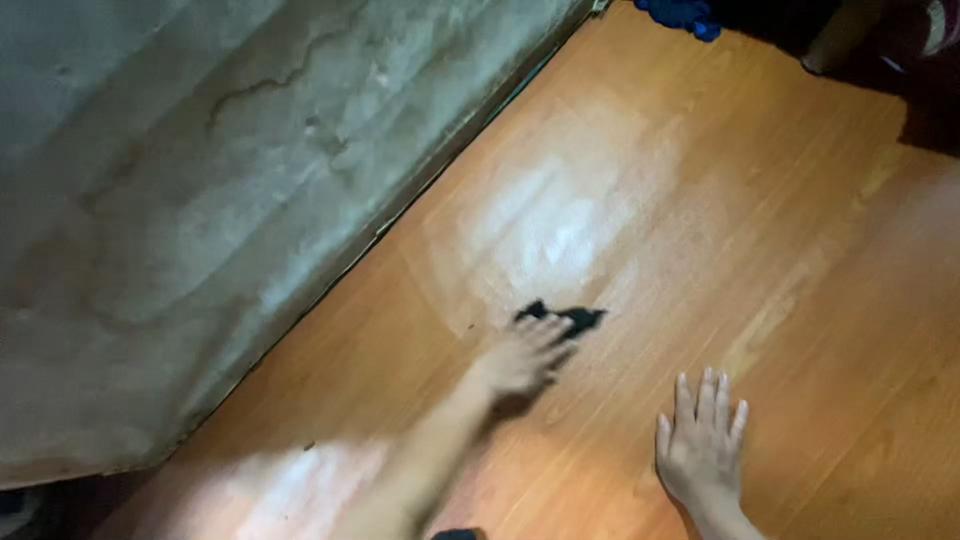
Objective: The person wipes a wooden floor using a black cloth while on hands and knees. They repeatedly rub the same area near a bed and a patterned rug, moving the cloth back and forth across the surface.
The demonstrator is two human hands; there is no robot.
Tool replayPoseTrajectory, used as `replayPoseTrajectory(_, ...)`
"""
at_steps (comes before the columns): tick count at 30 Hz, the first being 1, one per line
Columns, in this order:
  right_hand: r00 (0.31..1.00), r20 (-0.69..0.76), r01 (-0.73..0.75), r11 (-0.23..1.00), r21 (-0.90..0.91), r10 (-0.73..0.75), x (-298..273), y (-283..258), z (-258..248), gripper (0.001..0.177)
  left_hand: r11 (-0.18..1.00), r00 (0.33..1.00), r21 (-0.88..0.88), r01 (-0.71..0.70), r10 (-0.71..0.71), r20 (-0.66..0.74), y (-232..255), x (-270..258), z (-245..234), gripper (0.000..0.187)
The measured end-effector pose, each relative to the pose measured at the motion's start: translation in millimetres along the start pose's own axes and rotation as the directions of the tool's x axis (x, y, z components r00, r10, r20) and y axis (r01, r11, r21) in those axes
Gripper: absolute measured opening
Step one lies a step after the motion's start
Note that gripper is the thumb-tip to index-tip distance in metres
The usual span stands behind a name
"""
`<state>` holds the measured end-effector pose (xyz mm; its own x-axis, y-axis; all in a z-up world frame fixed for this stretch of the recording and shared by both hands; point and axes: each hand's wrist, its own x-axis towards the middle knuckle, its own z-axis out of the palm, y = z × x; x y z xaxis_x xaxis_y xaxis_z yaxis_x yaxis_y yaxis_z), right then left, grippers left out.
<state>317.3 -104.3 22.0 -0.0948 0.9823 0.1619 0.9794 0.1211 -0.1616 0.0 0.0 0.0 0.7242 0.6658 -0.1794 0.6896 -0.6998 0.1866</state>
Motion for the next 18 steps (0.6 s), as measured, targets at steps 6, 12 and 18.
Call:
replayPoseTrajectory(6, 0.999, 0.031, -0.012, 1.0, -0.021, 0.013, 2, 0, 1, 0.07, 0.925, 0.912, -0.052, 0.375, -0.359, 0.201, -135, -131, -82, 0.07)
replayPoseTrajectory(12, 0.995, -0.088, 0.03, 0.997, -0.076, -0.037, 3, -4, -2, 0.069, 0.607, 0.612, -0.143, 0.782, -0.791, -0.012, -115, -140, -60, 0.065)
replayPoseTrajectory(18, 0.978, -0.21, -0.03, 0.993, -0.11, 0.006, -8, 12, 44, 0.073, 0.792, 0.789, -0.09, 0.604, -0.61, -0.074, -107, -90, -59, 0.067)
